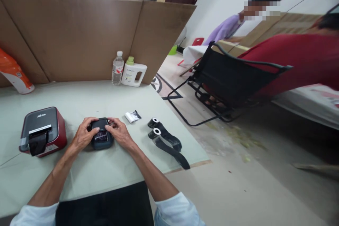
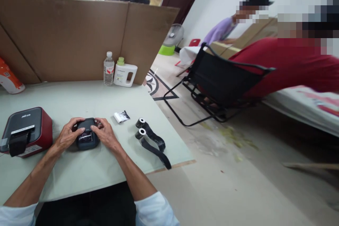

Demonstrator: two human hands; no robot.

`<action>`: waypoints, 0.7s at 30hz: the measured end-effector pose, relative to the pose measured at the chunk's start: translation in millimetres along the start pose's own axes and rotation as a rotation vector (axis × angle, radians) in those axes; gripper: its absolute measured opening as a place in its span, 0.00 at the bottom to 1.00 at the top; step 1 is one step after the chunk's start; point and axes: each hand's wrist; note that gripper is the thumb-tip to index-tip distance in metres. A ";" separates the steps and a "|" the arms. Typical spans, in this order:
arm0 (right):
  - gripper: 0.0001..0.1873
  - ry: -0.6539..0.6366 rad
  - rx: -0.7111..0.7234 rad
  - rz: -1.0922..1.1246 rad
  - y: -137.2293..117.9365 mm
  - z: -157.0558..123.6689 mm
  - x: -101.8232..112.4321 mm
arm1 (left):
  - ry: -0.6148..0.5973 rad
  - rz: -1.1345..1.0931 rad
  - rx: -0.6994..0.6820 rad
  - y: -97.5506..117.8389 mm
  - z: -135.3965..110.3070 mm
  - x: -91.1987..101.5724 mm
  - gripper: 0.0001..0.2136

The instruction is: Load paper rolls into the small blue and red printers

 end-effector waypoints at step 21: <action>0.24 -0.027 0.015 -0.042 3.1 3.0 4.7 | -0.035 -0.015 -0.028 -3.5 2.3 5.2 0.18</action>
Point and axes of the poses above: each hand's wrist, its own z-axis towards the middle knuckle, its own x-axis out of the back of the hand, y = z × x, and after that the axes turned 1 degree about z, right-handed
